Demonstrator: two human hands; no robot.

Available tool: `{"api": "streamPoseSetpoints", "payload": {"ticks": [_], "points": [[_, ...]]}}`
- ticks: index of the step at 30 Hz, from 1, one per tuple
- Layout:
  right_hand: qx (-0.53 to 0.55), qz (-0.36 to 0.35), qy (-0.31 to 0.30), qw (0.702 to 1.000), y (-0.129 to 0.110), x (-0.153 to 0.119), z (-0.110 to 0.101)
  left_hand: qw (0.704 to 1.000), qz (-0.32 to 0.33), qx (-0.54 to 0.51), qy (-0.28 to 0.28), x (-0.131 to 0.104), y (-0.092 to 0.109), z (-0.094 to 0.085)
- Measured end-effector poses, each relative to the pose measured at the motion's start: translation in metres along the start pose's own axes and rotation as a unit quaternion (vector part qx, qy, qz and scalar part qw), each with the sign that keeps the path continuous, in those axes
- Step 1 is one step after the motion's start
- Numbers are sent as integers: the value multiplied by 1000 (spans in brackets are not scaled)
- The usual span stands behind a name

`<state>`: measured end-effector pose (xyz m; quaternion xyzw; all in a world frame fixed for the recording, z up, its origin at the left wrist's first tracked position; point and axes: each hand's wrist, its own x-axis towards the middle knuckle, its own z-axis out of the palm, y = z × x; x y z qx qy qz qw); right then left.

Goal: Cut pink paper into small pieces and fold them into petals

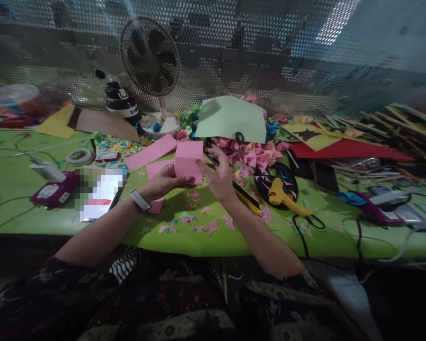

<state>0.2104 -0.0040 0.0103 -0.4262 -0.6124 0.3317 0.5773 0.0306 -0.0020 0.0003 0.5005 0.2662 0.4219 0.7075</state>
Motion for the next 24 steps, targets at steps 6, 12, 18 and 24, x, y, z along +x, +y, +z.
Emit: {"api": "streamPoseSetpoints", "payload": {"ticks": [6, 12, 18, 24], "points": [[51, 71, -44, 995, -4, 2, 1, 1000, -3, 0, 10, -3, 3, 4], [66, 88, -31, 993, -3, 2, 2, 994, 46, 9, 96, 2, 1, -3], [79, 102, -32, 991, -4, 1, 3, 989, 68, 62, 115, 6, -2, -8], [83, 96, -28, 992, -2, 1, 4, 988, 72, 77, 116, 6, -3, -9]]}}
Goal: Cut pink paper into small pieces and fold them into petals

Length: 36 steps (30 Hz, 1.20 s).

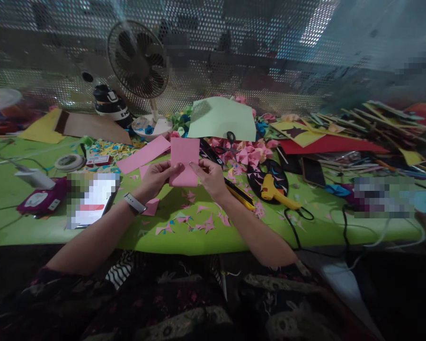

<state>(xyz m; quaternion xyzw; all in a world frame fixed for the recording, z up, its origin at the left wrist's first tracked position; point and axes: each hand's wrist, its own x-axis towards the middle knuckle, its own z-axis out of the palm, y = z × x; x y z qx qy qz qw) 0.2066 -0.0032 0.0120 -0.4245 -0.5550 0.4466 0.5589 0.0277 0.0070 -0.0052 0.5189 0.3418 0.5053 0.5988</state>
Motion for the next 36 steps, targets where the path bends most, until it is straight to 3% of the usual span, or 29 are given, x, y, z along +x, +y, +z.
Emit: {"api": "streamPoseSetpoints", "payload": {"ticks": [10, 36], "points": [[-19, -17, 0, 1000, 3, 1, -1, 999, -24, -14, -18, -2, 3, 1], [-9, -18, 6, 1000, 8, 3, -2, 999, -32, -34, 3, -3, 3, 3]]}}
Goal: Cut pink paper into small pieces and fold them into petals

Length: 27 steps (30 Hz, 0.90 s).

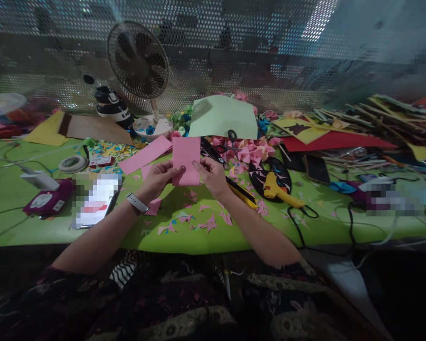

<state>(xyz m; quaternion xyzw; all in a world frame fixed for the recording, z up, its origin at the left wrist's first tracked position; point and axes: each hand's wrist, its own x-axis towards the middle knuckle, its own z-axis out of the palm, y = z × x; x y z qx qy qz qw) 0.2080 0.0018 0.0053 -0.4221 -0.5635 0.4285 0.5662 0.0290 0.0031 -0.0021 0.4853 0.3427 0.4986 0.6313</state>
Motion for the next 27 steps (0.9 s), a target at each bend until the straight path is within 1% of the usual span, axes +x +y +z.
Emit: {"api": "streamPoseSetpoints", "payload": {"ticks": [2, 4, 7, 9, 10, 12, 15, 20, 23, 27], "points": [[-1, -6, 2, 1000, 1, 0, -1, 1000, -25, 0, -2, -1, 1, 0], [-8, -9, 2, 1000, 2, 0, -1, 998, -68, -5, -15, -3, 3, 1], [-15, -12, 9, 1000, 1, 1, -1, 989, -130, -10, -65, -5, 5, 1], [-9, -15, 14, 1000, 0, 1, -1, 984, -149, -8, -93, -5, 5, 0], [-3, -15, 14, 1000, -1, 2, -1, 984, -151, -7, -98, -5, 5, 0], [5, -15, 12, 1000, -3, 2, -1, 984, -149, -4, -98, -5, 4, 0], [3, -8, 8, 1000, -5, 2, -1, 988, -122, 11, -95, -4, 2, 0], [-41, 11, -15, 999, -6, 2, -3, 994, -73, 30, -73, -4, 2, 1], [-59, 3, -19, 998, -4, 1, -2, 996, -58, 36, -61, -4, 3, 1], [-67, -11, -20, 997, -2, 1, -2, 996, -48, 37, -65, -4, 1, 0]]}}
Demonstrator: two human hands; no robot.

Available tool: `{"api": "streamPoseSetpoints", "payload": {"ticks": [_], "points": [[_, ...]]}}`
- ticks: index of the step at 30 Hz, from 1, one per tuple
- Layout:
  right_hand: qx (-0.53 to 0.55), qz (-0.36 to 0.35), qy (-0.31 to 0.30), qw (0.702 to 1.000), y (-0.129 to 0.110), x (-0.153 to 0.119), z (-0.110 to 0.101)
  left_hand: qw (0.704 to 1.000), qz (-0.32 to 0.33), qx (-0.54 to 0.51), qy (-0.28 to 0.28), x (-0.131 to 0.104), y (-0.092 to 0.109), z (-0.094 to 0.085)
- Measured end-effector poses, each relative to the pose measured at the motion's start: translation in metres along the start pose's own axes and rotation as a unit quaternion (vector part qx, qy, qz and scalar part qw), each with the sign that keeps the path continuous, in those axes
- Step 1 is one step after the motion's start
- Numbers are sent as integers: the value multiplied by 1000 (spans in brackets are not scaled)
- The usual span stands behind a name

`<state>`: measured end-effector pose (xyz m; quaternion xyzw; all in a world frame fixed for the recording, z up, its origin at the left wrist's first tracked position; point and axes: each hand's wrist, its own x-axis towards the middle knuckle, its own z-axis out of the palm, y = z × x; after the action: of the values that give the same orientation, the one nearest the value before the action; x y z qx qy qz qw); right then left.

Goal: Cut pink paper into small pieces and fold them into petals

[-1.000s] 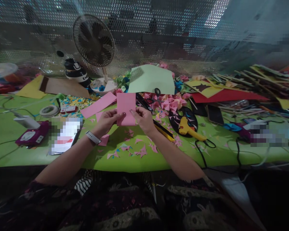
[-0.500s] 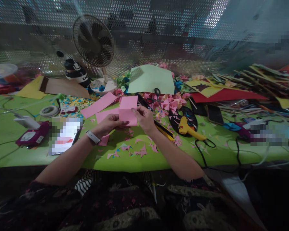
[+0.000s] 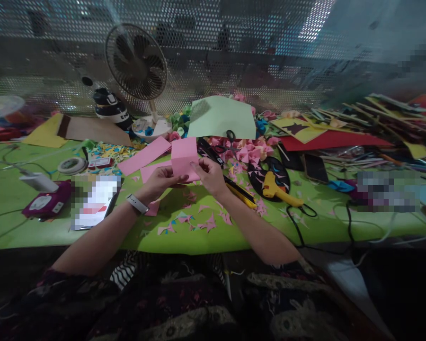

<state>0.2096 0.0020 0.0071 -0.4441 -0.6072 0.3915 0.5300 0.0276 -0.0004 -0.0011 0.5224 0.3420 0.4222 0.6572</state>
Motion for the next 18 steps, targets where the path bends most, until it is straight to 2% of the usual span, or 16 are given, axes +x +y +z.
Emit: {"api": "streamPoseSetpoints", "payload": {"ticks": [18], "points": [[-9, -9, -10, 1000, 0, 0, -1, 1000, 11, 2, 0, 2, -4, -2]]}}
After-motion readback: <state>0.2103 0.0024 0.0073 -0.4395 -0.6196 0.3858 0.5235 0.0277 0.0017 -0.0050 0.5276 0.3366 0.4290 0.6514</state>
